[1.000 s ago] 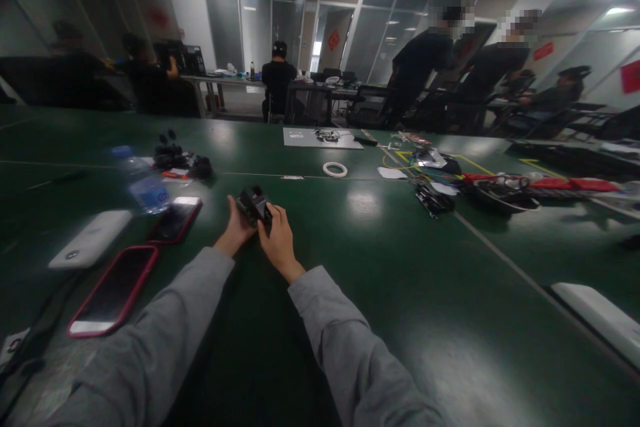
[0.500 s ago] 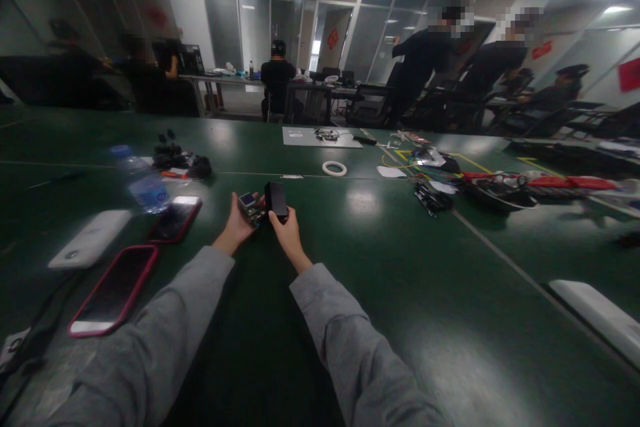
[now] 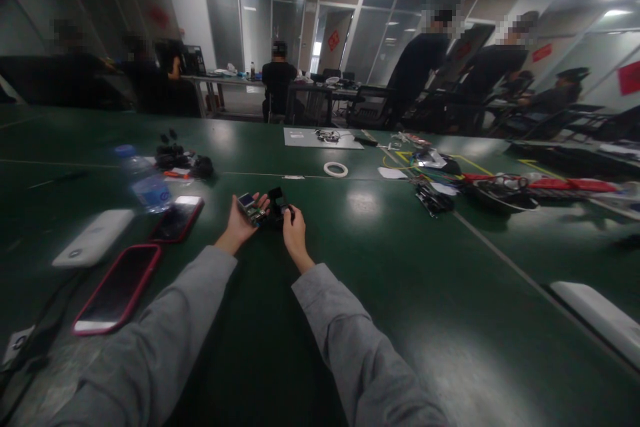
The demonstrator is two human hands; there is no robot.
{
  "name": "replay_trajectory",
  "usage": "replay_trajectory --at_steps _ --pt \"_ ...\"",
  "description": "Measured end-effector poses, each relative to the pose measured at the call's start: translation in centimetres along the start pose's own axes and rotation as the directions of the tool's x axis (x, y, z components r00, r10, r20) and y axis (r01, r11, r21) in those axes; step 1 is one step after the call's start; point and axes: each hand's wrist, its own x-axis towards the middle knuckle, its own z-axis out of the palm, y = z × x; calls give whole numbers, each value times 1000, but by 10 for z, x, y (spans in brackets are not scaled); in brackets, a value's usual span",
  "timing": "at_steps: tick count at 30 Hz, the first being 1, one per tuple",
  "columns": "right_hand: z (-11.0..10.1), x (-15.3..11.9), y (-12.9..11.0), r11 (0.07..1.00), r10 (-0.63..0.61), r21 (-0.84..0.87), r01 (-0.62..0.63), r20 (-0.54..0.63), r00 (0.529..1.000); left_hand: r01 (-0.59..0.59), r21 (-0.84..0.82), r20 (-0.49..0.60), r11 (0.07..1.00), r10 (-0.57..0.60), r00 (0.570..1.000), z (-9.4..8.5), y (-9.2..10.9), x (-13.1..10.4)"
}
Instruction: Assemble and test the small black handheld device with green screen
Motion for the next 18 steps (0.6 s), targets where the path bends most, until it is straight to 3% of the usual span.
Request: replay_trajectory --at_steps 5,8,10,13,15,18 --pt "-13 9 6 970 -74 -239 46 -112 991 6 2 2 1000 -6 1000 0 0 -1" --pt "-16 9 6 955 -122 -283 84 -120 985 1 -2 1 1000 -1 1000 0 1 -2" --pt "-16 8 5 939 -203 -288 189 -18 979 5 -15 1 1000 -5 1000 -1 2 -3" --pt "-30 13 8 900 -292 -265 347 225 930 7 -48 -3 999 -8 1000 -3 4 -4" --pt "-59 22 16 890 -284 -280 359 275 918 4 -73 -8 997 -4 1000 -5 5 -5" --pt "-141 37 37 859 -245 -434 270 114 963 -1 -88 -21 996 -1 1000 -7 6 -5"
